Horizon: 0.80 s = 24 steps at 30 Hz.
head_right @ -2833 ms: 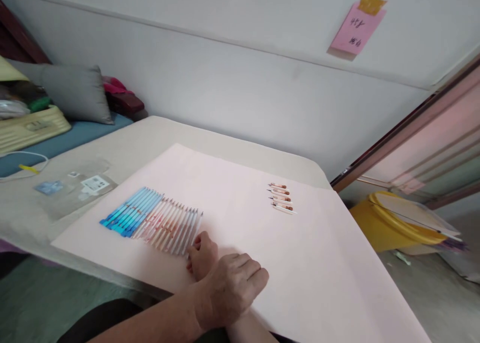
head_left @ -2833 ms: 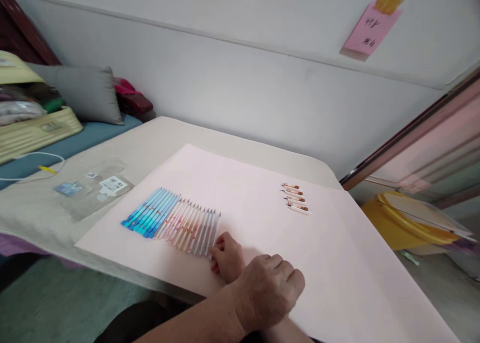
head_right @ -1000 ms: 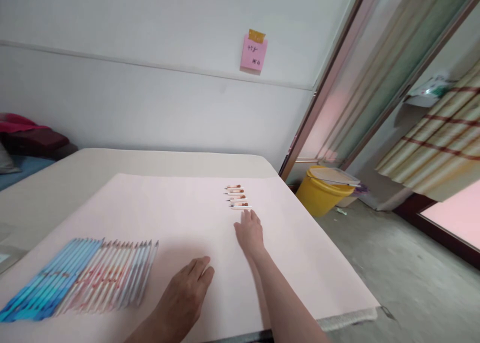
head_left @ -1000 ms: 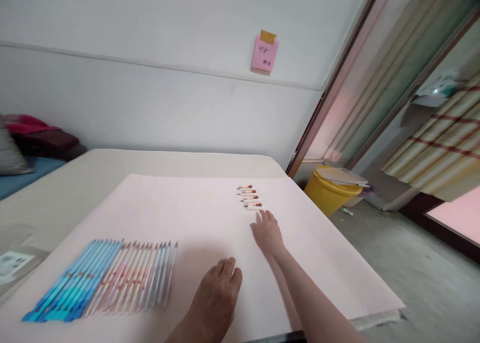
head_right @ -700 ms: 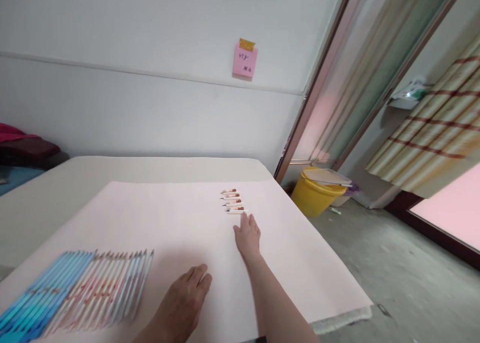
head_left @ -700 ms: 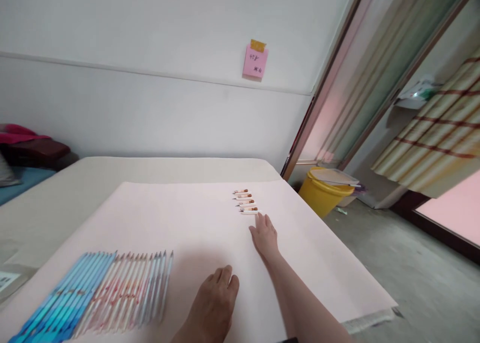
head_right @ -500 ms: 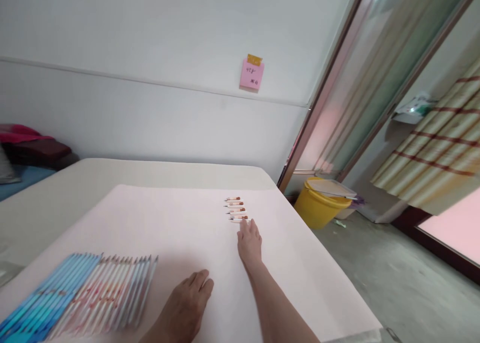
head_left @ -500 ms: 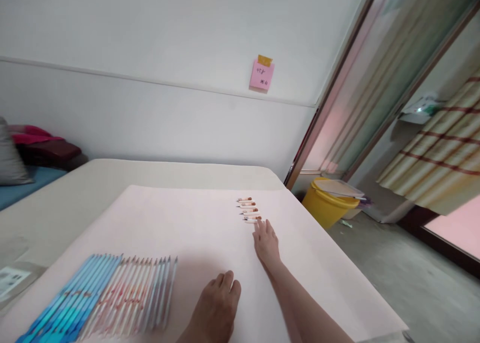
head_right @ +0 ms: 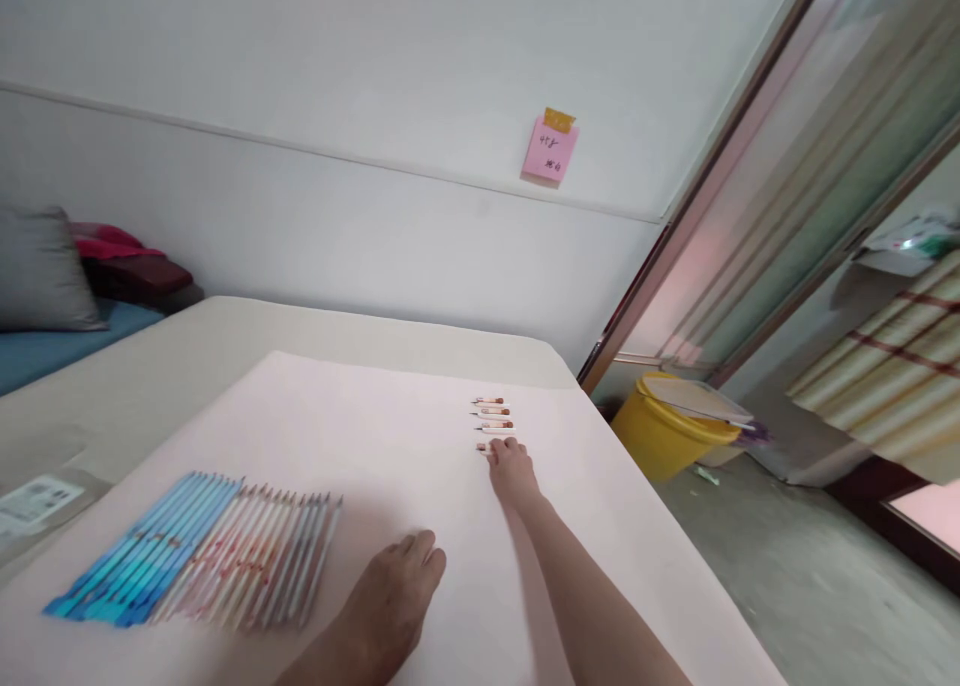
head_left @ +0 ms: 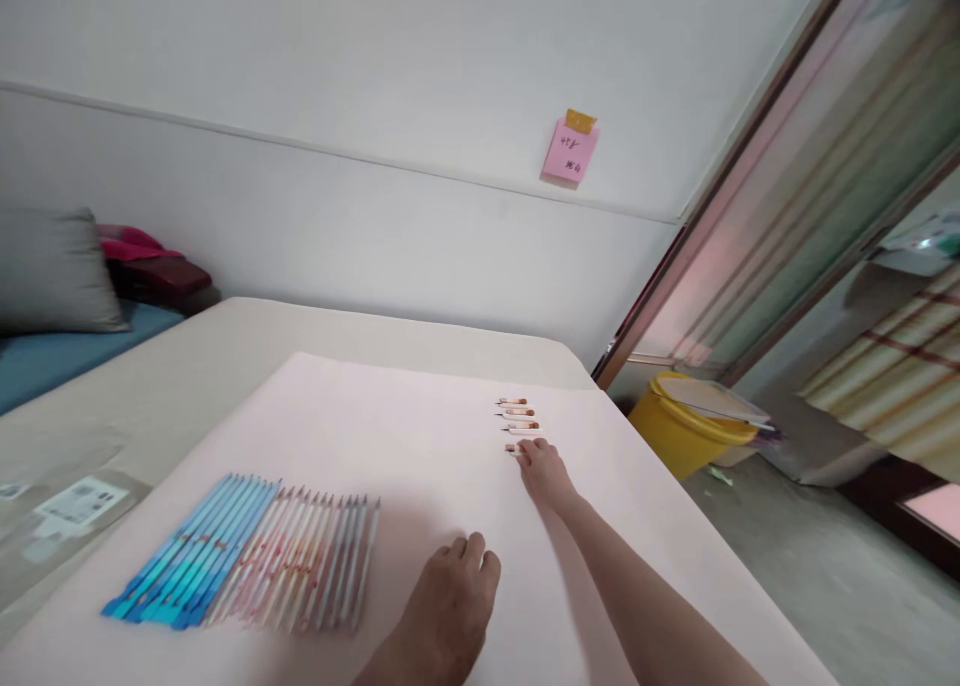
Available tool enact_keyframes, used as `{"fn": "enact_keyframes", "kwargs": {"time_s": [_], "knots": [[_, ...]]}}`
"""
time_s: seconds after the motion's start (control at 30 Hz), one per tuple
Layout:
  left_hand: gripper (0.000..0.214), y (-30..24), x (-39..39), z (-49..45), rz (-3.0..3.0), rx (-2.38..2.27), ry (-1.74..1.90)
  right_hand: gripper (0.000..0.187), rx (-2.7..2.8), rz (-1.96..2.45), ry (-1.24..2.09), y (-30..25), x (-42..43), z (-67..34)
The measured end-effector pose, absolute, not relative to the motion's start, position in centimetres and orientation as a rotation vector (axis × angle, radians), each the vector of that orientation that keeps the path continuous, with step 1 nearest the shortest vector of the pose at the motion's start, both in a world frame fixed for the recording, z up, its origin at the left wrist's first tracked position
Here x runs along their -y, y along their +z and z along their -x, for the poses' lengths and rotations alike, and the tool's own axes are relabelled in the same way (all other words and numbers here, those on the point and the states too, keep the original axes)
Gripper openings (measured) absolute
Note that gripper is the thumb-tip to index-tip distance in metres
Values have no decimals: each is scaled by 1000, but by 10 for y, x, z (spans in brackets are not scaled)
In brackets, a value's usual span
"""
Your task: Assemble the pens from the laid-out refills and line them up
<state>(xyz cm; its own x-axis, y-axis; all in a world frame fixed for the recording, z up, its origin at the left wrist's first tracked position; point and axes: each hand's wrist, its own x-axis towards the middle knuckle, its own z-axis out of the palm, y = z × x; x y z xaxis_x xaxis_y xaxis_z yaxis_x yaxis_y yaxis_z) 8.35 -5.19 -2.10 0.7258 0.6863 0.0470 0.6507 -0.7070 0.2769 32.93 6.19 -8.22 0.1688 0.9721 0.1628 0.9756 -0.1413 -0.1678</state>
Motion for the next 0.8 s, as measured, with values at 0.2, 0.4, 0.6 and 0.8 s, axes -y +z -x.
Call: {"fn": "enact_keyframes", "kwargs": {"time_s": [0.2,0.4,0.6,0.8], "knots": [[28,-36,54,-73,-2624,-1125,46,22,1914,2075,-85,-90,-14,-281],[30,-40,58,-70,-2628,-1153,34,28,1894,1944,-126,-110,49,-225],[40,-51,66,-69,-2647,-1136,133,36,1907,1828,-121,-111,82,-205],[43,-70,73,-68,-2539,-1244,196,31,1861,1854,-131,-105,82,-204]]}}
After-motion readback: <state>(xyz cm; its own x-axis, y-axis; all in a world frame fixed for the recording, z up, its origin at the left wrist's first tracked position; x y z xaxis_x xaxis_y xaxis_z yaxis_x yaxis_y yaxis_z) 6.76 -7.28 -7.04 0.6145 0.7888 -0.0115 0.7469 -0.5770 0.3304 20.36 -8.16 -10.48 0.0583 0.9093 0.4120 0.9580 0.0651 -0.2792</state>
